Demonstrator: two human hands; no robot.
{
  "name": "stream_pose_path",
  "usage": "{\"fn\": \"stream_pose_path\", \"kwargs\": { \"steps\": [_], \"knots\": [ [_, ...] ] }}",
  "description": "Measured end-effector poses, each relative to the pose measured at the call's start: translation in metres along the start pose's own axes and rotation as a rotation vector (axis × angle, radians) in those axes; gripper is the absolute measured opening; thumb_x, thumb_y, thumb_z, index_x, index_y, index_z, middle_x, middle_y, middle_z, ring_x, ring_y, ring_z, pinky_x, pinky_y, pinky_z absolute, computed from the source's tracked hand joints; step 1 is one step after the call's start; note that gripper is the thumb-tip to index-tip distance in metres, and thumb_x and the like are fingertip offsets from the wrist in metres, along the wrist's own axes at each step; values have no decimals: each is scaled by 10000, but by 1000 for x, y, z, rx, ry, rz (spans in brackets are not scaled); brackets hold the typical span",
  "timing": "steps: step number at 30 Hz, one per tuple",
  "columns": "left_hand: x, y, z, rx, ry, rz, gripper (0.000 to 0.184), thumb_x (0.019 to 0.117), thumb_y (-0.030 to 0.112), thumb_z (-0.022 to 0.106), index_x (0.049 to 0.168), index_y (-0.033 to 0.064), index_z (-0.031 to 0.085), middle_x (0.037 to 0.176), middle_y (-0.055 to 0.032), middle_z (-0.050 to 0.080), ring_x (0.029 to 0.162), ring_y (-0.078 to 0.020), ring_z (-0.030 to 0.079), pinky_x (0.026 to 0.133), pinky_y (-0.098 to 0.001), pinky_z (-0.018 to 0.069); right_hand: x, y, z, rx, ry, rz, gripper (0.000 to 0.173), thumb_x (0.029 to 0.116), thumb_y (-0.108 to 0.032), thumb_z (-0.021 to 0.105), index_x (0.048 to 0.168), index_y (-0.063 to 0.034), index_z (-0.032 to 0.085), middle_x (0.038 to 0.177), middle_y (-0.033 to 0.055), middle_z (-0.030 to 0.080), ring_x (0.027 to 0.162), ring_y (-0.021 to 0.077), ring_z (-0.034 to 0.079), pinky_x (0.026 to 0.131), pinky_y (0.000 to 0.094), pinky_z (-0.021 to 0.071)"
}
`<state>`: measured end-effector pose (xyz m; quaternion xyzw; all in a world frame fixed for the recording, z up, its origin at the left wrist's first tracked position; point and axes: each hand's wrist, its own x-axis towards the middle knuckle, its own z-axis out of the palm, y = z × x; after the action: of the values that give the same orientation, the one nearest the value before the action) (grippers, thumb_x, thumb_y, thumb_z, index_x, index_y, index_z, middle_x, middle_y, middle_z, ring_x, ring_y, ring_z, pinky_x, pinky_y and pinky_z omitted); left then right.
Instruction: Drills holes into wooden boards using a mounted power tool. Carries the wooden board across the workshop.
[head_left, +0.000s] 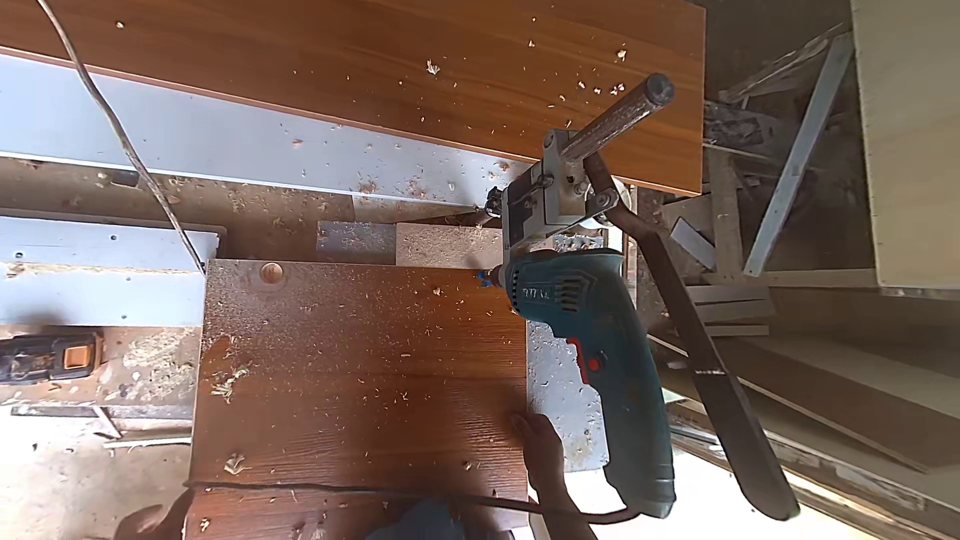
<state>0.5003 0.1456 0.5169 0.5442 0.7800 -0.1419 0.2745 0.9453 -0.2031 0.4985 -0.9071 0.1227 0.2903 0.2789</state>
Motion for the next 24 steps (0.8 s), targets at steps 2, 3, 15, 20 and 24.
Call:
{"fn": "stream_pose_path", "kwargs": {
  "steps": [2, 3, 15, 20, 24],
  "knots": [
    [-25, 50, -26, -78, 194, 252, 519, 1019, 368, 570, 1260, -89, 614, 1253, -310, 638, 1178, -398, 637, 1033, -532, 497, 1, -2, -1, -9, -20, -10, 221, 932, -167, 760, 1039, 15, 694, 998, 163, 722, 971, 248, 680, 911, 475, 531],
    [-43, 84, -35, -138, 236, 410, 443, 1029, 286, 555, 1214, -110, 624, 1212, -324, 643, 1134, -403, 647, 993, -521, 516, 1, -2, -2, -6, -36, -17, 221, 936, -158, 753, 1052, 20, 693, 1017, 168, 721, 990, 252, 679, 931, 474, 531],
    [-157, 351, 134, 699, -451, 854, 1415, 641, 700, 857, 1666, 263, -15, 1670, -215, -270, 1501, -581, -181, 945, -925, 229, -70, -172, -211, 403, 532, -1014, 299, 1049, -162, 501, 1262, 46, 520, 1068, 21, 642, 919, 61, 651, 847, 302, 579],
    [-158, 343, 150, 724, -304, 821, 1562, 519, 670, 926, 1645, 353, -108, 1655, -135, -352, 1490, -570, -239, 937, -939, 167, -116, -297, -175, -391, -80, -651, 752, 976, -436, 667, 1608, -258, 300, 1042, 140, 703, 820, 286, 704, 720, 557, 581],
    [-158, 347, 150, 747, -298, 808, 1571, 520, 687, 923, 1644, 344, -120, 1650, -141, -360, 1490, -594, -199, 930, -925, 201, -74, -313, -141, -224, -398, -367, 821, 914, -185, 725, 1588, -168, 256, 1244, 186, 623, 950, 300, 698, 804, 508, 597]
  ]
}}
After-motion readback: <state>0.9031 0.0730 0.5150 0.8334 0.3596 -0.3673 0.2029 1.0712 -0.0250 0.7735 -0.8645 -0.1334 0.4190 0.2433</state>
